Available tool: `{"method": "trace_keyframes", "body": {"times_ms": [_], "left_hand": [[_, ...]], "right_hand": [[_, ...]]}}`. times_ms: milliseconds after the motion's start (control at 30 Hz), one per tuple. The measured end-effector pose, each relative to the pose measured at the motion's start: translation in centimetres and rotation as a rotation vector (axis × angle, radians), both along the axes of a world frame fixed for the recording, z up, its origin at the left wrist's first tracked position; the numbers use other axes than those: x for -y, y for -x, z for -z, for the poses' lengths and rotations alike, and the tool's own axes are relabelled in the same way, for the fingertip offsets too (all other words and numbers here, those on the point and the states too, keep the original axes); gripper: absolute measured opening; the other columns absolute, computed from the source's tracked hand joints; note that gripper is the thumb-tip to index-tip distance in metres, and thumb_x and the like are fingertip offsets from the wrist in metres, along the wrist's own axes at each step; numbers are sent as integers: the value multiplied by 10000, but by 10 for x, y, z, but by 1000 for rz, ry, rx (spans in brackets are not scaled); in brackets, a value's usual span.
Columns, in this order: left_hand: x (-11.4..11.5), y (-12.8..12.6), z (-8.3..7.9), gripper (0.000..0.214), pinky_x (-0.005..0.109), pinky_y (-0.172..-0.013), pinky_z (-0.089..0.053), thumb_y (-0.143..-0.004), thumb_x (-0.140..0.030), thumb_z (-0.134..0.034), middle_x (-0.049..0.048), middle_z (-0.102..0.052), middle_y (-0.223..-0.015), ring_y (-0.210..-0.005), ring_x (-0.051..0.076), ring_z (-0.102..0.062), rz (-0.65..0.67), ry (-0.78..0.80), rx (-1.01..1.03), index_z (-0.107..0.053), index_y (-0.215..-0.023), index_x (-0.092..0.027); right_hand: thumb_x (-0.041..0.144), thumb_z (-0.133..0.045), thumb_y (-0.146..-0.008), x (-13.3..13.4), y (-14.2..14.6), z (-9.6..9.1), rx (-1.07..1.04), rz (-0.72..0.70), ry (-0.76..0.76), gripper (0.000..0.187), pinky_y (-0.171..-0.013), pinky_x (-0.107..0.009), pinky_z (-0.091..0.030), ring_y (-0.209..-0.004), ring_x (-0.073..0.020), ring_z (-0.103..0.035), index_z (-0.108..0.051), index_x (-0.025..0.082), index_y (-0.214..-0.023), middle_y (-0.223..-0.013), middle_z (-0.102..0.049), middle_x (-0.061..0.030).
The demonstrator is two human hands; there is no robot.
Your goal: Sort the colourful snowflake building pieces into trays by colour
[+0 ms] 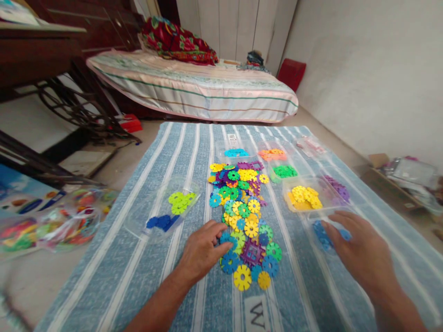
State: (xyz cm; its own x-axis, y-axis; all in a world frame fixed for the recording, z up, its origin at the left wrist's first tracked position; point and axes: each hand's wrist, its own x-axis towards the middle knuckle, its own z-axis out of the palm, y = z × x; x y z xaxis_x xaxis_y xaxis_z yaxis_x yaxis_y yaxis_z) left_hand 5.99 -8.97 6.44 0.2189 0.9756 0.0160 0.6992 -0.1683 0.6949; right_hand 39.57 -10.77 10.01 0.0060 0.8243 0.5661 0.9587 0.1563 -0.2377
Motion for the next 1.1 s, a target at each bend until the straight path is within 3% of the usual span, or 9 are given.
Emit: {"method": "trace_keyframes", "body": {"times_ms": [133,233,433,600,767,933,1100], "left_hand": [[-1,1,1,210,218,-588,-409,-709,-246,-634,-42,-530,-723,-587,92,-485,9,42,52,-649,-915,-209],[-1,2,3,183,218,-581,-403,-716,-254,-618,-39,-530,-695,-589,97,-487,-1,59,93,-656,-888,-201],[1,5,8,223,219,-573,-405,-713,-265,-611,-33,-554,-688,-593,99,-494,-48,141,233,-664,-915,-187],[1,8,10,352,221,-543,-408,-685,-267,-629,-30,-581,-675,-573,103,-506,-108,255,430,-631,-1020,-158],[-1,11,10,412,233,-594,-440,-664,-261,-651,-14,-622,-700,-631,122,-556,-118,309,599,-615,-1062,-161],[0,12,15,381,260,-662,-480,-664,-267,-653,37,-684,-827,-712,154,-612,-102,323,624,-605,-1028,-165],[1,9,20,300,251,-649,-488,-709,-288,-606,25,-681,-804,-688,147,-616,-136,268,528,-617,-988,-180]], "right_hand": [[334,-560,-876,9,52,15,-151,-301,54,174,-892,-413,-529,-1018,-238,-623,-663,205,-934,-1043,-674,-91],[217,-562,-868,11,100,26,-204,-475,106,117,-953,-412,-499,-1068,-224,-592,-653,203,-940,-1042,-667,-82],[143,-637,-779,-3,153,35,-171,-591,278,262,-1033,-488,-418,-1214,-286,-480,-633,182,-1037,-1164,-609,-105],[121,-657,-749,-16,169,39,-191,-640,371,301,-1095,-468,-342,-1304,-276,-384,-641,180,-1044,-1219,-575,-104],[8,-615,-694,-26,176,43,-334,-730,380,240,-1099,-391,-321,-1191,-208,-496,-656,207,-823,-1034,-648,-39],[24,-614,-689,-40,173,36,-410,-711,408,179,-890,-300,-443,-909,-163,-607,-620,203,-677,-796,-650,-2],[99,-612,-751,-92,166,9,-134,-538,304,136,-720,-239,-435,-752,-145,-613,-649,199,-667,-711,-660,-1]]}}
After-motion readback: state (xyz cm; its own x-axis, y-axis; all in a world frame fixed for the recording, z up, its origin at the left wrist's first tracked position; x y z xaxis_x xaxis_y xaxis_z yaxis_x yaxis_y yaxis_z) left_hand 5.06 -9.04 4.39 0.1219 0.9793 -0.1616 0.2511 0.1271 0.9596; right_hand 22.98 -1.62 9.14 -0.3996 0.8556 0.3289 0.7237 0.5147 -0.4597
